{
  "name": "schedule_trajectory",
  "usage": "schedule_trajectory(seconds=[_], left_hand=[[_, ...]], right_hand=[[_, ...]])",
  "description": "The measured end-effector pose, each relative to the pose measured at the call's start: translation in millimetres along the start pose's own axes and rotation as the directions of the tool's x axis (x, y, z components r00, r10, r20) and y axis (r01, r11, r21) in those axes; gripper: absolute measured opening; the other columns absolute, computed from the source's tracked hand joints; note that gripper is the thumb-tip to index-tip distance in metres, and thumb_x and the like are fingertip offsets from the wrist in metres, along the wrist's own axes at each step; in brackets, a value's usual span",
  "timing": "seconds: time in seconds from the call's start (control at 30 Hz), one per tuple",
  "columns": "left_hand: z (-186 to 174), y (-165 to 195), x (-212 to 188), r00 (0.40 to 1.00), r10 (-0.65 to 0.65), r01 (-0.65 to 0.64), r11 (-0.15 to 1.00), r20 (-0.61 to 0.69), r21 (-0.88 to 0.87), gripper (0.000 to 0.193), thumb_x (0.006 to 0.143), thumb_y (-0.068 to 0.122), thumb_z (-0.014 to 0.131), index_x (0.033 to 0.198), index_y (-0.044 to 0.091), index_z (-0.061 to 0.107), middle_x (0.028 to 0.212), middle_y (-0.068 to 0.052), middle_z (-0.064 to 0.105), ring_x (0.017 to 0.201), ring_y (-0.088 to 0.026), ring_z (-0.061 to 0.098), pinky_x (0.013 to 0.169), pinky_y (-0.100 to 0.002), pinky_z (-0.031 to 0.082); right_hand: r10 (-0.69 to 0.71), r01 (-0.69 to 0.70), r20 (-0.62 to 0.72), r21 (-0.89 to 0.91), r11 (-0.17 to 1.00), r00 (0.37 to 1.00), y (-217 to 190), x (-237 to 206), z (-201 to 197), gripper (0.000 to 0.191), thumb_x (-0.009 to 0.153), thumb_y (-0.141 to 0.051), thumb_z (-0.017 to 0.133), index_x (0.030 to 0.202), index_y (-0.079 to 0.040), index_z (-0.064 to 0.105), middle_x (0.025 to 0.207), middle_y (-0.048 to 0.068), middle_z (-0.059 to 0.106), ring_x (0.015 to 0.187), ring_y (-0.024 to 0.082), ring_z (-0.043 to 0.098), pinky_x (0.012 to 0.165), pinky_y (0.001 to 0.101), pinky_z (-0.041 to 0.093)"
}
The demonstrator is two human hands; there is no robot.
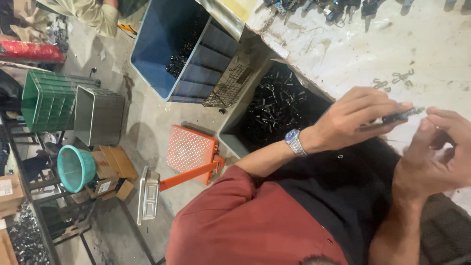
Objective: The person picks small black cylindrical plastic parts from a pile on the workbench, fits a smaller insert into each one by hand, and places the assembled parts into a bin below the table, repeating the cycle continuously.
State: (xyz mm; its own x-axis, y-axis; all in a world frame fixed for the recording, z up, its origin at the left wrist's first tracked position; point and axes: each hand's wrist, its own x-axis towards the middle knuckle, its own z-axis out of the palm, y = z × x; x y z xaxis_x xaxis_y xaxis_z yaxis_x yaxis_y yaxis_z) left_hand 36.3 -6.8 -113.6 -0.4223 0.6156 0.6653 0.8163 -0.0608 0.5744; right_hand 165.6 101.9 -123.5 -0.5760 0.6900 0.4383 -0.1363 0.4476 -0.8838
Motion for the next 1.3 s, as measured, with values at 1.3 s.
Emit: schedule_trajectory(seconds=[1.3], left_hand=[[-27, 29, 2, 0.976, 0.166, -0.187, 0.969, 0.138, 0.159, 0.037, 0.098, 0.004, 0.073, 0.133, 0.003, 0.06, 0.123, -0.007, 0.068, 0.113, -0.022, 0.068, 0.099, -0.036, 0.056]], right_hand=[[0.054, -0.06, 0.043, 0.156, 0.986, 0.998, 28, -26, -16, 0.008, 0.112, 0.013, 0.069, 0.115, 0.007, 0.064, 0.118, 0.02, 0.069, 0.1, 0.018, 0.068, 0.084, 0.0243, 0.054]])
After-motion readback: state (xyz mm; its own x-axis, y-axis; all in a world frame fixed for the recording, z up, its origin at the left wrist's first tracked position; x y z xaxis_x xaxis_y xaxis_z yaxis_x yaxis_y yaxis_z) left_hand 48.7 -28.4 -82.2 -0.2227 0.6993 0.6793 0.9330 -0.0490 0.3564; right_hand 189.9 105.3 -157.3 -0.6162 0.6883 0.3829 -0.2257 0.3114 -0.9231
